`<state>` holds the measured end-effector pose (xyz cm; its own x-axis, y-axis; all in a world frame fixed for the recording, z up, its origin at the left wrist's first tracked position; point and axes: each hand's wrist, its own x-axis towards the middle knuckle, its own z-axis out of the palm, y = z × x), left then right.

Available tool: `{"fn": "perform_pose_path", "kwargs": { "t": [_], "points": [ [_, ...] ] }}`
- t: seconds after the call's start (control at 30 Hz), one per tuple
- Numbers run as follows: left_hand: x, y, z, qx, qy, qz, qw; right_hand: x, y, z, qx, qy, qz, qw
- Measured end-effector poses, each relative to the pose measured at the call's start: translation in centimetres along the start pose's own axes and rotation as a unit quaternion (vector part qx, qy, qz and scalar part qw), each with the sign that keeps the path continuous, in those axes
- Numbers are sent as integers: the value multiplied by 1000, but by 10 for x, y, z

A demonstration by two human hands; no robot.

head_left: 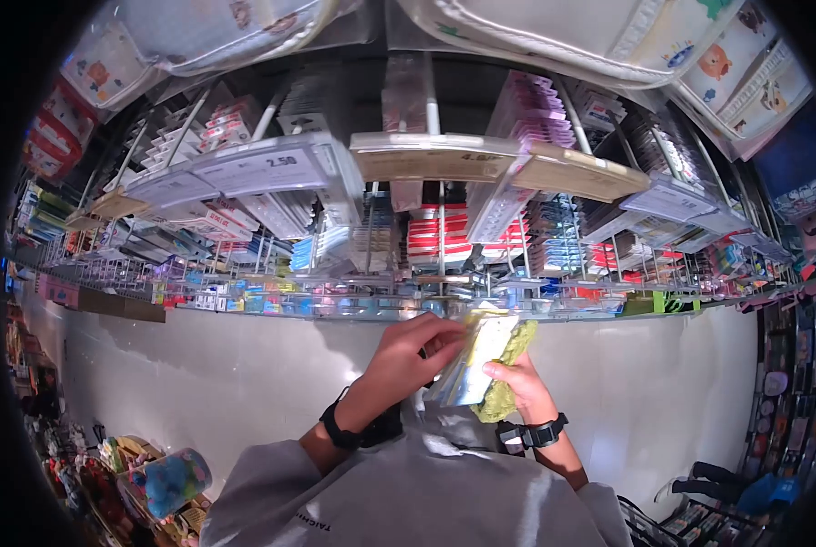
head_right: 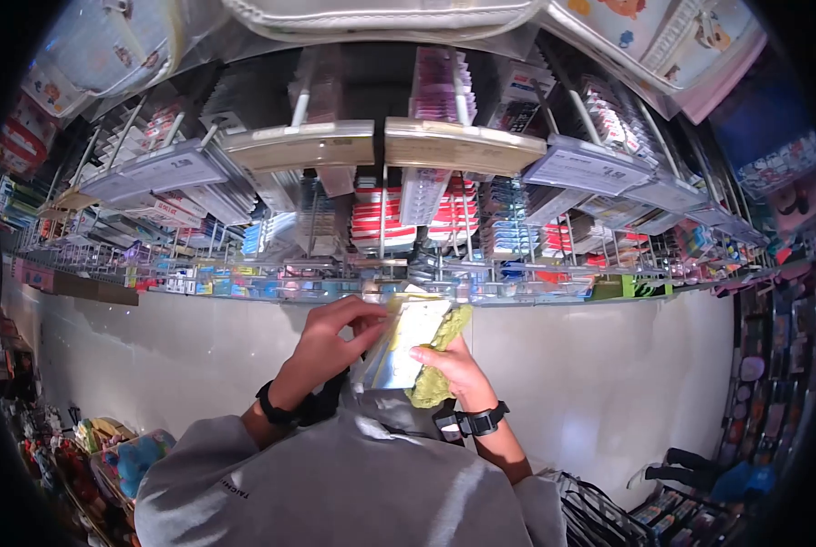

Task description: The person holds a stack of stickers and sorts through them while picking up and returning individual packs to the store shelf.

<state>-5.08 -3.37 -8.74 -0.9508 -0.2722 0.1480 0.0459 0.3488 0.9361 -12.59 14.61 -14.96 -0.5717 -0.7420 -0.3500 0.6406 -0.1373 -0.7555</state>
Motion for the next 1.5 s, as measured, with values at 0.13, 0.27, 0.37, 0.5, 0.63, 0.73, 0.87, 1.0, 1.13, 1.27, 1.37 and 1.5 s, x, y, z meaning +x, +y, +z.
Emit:
{"fn": "perform_pose_path", "kwargs": {
  "t": [0.13, 0.27, 0.37, 0.5, 0.63, 0.73, 0.87, 1.0, 1.13, 1.27, 1.37, 1.5],
  "points": [
    [1, 7, -3, 44, -21, 8, 999, 0, 0, 7, 20, -10, 27, 999],
    [6, 9, -2, 134, -19, 18, 991, 5, 2, 7, 7, -30, 0, 1000],
    [5, 13, 6, 117, 17, 8, 993, 9, 9, -2, 36, -21, 19, 999],
    [7, 1, 11, 76, 66, -18, 995, 14, 6, -4, 44, 8, 23, 999],
    [14, 2, 4, 58, 81, -134, 986, 18, 7, -1, 68, 74, 2, 995],
    [14, -3, 5, -31, 86, -139, 986, 19, 7, 3, 80, 69, 6, 994],
    [9, -7, -12, -50, 202, -45, 977, 20, 24, -21, 44, 31, 24, 998],
    [-21, -28, -79, -134, 219, 16, 966, 13, 32, -54, 58, 11, 61, 996],
    [-35, -114, -99, -36, -127, -185, 974, 6, 32, -60, 88, 4, 73, 993],
    [-36, -212, -64, -78, -76, -221, 969, 7, 37, -54, 38, 10, 91, 995],
    [-17, -247, -58, -112, 98, -198, 969, 7, 32, -39, 21, -5, 97, 995],
    [-3, -248, -72, -176, 132, -228, 949, 3, 22, -21, -31, -9, 100, 995]
  ]
}}
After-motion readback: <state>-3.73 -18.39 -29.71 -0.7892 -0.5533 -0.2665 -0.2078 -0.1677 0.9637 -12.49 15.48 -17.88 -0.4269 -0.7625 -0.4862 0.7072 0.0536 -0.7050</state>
